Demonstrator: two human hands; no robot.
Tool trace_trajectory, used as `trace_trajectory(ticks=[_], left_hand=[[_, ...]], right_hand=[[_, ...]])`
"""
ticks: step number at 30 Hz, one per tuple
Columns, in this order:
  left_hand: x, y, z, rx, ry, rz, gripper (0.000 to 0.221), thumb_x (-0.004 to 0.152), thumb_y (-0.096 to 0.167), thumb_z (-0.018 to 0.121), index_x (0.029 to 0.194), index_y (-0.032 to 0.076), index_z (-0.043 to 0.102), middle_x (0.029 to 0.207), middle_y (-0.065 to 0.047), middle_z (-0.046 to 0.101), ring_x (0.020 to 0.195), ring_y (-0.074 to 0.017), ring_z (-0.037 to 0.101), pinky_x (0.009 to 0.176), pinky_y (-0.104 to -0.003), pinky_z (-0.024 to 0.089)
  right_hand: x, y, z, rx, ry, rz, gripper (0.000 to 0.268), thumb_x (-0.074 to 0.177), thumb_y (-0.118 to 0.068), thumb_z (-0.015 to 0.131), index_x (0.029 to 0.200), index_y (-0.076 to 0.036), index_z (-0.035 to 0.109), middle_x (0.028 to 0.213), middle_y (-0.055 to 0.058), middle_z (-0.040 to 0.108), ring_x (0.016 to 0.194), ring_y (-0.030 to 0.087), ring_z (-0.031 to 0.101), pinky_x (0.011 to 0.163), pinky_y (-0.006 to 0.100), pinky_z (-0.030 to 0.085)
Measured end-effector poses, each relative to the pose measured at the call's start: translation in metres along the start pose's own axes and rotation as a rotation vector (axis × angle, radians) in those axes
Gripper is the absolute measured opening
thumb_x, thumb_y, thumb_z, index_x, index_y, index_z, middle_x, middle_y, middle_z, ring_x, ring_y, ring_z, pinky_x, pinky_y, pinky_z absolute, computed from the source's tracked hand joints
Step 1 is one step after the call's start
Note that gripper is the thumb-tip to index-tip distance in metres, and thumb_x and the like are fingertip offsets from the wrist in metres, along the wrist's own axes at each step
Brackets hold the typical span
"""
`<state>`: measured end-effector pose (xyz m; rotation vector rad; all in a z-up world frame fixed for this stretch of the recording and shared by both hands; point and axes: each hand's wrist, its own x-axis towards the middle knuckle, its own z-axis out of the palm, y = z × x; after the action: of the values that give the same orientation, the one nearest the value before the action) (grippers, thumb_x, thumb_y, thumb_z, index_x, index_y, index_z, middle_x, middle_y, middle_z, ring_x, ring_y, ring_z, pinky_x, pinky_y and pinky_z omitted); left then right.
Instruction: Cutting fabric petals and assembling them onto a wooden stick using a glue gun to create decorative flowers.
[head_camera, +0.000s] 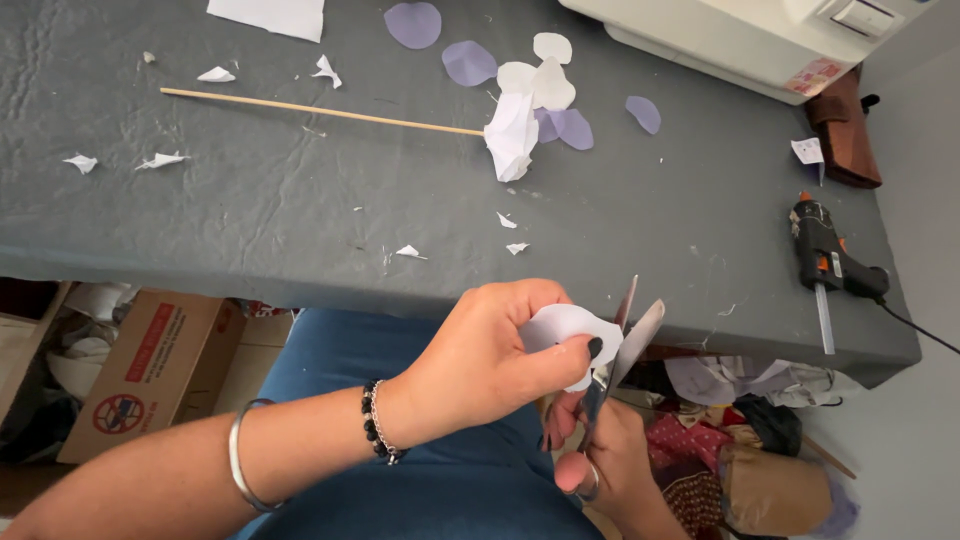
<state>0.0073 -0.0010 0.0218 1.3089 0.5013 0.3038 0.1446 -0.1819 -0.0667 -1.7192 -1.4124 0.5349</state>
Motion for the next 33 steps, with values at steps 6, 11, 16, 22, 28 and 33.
trace_trajectory(ticks=[6, 11, 16, 22, 28, 33], left_hand=[[0.003, -0.003, -0.010, 0.188, -0.026, 0.058, 0.013, 0.078, 0.020, 0.066, 0.068, 0.013, 0.061, 0.062, 0.007, 0.063, 0.062, -0.0067, 0.056, 0.059, -0.024, 0.047], [0.004, 0.000, -0.018, 0.293, -0.084, 0.073, 0.020, 0.079, 0.025, 0.066, 0.067, 0.013, 0.055, 0.060, 0.006, 0.052, 0.054, -0.0090, 0.046, 0.051, -0.027, 0.038], [0.008, 0.003, -0.024, 0.389, -0.126, 0.103, 0.024, 0.078, 0.029, 0.067, 0.066, 0.013, 0.054, 0.060, 0.004, 0.054, 0.056, -0.0113, 0.049, 0.053, -0.029, 0.039], [0.004, 0.020, -0.030, 0.394, -0.202, -0.056, 0.013, 0.076, 0.025, 0.066, 0.072, 0.014, 0.061, 0.061, 0.004, 0.065, 0.057, -0.0094, 0.054, 0.053, -0.027, 0.042], [0.005, 0.020, -0.033, 0.434, -0.222, -0.002, 0.022, 0.077, 0.027, 0.068, 0.066, 0.014, 0.055, 0.060, 0.004, 0.054, 0.059, -0.0113, 0.049, 0.054, -0.028, 0.040], [0.005, 0.030, -0.037, 0.519, -0.278, -0.070, 0.014, 0.073, 0.029, 0.068, 0.072, 0.015, 0.065, 0.064, 0.004, 0.066, 0.062, -0.0106, 0.059, 0.056, -0.027, 0.047]], right_hand=[[-0.006, 0.002, -0.009, -0.040, -0.049, 0.055, 0.078, 0.081, -0.090, 0.045, 0.075, -0.013, 0.051, 0.062, -0.002, 0.061, 0.053, 0.010, 0.063, 0.051, 0.027, 0.050], [-0.014, 0.013, -0.020, -0.152, -0.100, 0.025, 0.076, 0.079, -0.091, 0.044, 0.073, -0.015, 0.052, 0.064, -0.004, 0.060, 0.053, 0.010, 0.062, 0.053, 0.027, 0.048], [-0.017, 0.018, -0.027, -0.214, -0.170, 0.084, 0.080, 0.074, -0.096, 0.041, 0.071, -0.017, 0.052, 0.062, -0.005, 0.063, 0.051, 0.010, 0.064, 0.053, 0.027, 0.050], [-0.027, 0.028, -0.031, -0.321, -0.161, -0.017, 0.073, 0.079, -0.089, 0.041, 0.070, -0.017, 0.053, 0.065, -0.006, 0.061, 0.053, 0.010, 0.060, 0.055, 0.028, 0.049], [-0.032, 0.040, -0.038, -0.371, -0.252, 0.055, 0.076, 0.072, -0.095, 0.037, 0.071, -0.021, 0.053, 0.063, -0.008, 0.065, 0.056, 0.012, 0.062, 0.059, 0.030, 0.048], [-0.039, 0.052, -0.047, -0.424, -0.320, 0.099, 0.070, 0.068, -0.092, 0.046, 0.073, -0.022, 0.054, 0.066, -0.010, 0.067, 0.060, 0.013, 0.061, 0.062, 0.031, 0.047]])
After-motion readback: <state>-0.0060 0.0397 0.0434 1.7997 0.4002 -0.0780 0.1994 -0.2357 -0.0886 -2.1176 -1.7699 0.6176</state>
